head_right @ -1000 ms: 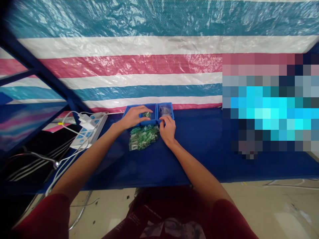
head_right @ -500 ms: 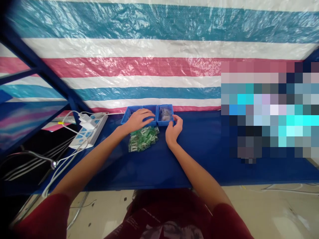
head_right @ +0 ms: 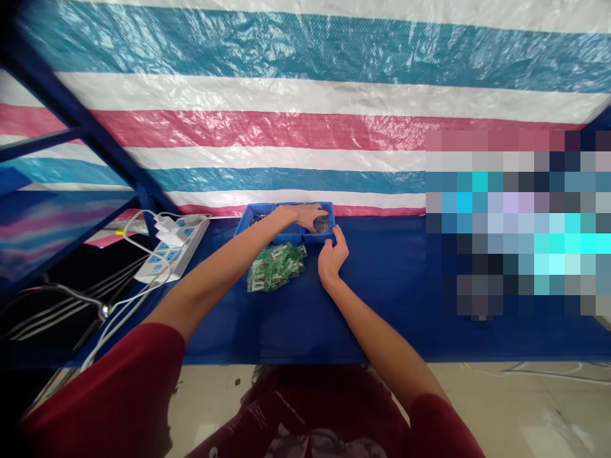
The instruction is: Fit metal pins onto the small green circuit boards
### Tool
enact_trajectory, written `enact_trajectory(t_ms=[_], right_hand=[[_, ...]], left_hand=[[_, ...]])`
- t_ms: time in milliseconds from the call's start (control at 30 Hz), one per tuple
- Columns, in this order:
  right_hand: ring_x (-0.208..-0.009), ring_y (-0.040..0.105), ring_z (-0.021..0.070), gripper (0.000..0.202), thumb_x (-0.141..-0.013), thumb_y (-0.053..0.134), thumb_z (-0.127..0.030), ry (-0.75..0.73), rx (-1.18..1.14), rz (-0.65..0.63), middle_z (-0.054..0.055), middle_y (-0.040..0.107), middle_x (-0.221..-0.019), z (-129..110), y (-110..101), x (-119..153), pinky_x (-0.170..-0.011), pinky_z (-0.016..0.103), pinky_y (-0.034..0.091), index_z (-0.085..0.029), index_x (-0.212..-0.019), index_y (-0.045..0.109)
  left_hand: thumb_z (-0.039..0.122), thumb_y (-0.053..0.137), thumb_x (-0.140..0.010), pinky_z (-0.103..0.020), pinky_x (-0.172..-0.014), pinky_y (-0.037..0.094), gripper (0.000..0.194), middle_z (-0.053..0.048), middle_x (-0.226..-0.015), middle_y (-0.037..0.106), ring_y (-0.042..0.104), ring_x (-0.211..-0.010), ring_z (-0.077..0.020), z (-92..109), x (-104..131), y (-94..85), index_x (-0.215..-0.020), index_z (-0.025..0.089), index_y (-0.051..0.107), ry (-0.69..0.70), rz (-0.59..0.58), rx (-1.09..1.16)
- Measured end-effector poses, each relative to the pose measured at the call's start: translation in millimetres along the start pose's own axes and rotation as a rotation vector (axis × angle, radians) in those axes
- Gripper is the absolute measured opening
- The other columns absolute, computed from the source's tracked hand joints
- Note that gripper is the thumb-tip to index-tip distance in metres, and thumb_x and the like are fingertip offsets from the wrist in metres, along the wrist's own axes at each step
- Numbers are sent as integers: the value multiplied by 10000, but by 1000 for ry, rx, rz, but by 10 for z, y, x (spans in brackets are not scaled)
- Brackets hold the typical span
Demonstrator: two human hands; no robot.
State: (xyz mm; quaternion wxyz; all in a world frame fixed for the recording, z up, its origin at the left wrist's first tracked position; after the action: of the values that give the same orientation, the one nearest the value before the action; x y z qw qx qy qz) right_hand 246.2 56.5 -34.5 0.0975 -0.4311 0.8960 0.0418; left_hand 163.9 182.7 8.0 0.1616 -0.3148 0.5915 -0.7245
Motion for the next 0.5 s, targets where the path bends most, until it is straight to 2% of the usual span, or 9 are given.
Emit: enact_trajectory(t_ms=[100,200,367,500], right_hand=[[-1232,554,240,471,-757,436,-163,8,-6,0,119,620,-1297,15,6,4,-1099,403,380,-94,-1156,676],[-1230,559,241,479,-753,438,-159,5,0,1,129,621,-1295,2,1,9,-1103,397,377,-75,-1161,674],[-1232,558,244,489,-751,441,-162,3,25,4,139,621,-1295,-15,-10,7,-1106,392,373,-59,-1171,669],[-1241,549,236,497,-753,452,-167,0,24,3,113,626,-1293,-5,-7,0,-1111,397,366,-93,-1199,660]], left_hand=[[395,647,-656,-388,-858,490,722,-171,-1283,524,579,-1030,-310,54,-35,30,-1333,183,511,-62,-101,-56],[384,653,-653,-374,-854,490,713,-168,-1264,546,586,-1022,-307,106,-36,-11,-1321,179,512,-99,-122,-52],[370,666,-671,-343,-868,482,593,-131,-1199,613,588,-1047,-295,169,-14,-78,-1231,195,579,-56,-99,-45],[341,678,-696,-319,-856,482,525,-102,-1154,650,582,-1084,-289,171,-17,-44,-1200,217,595,-32,-45,-32]])
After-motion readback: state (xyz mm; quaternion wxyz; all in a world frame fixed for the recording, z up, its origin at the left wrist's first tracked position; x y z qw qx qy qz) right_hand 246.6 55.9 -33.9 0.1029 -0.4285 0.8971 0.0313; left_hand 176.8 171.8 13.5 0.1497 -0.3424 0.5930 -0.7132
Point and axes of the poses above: each hand's wrist, its own x-axis away from the middle knuckle, its own y-axis out of the palm, z = x × y, the point moved 7 cm from there along -x, towards the middle knuckle
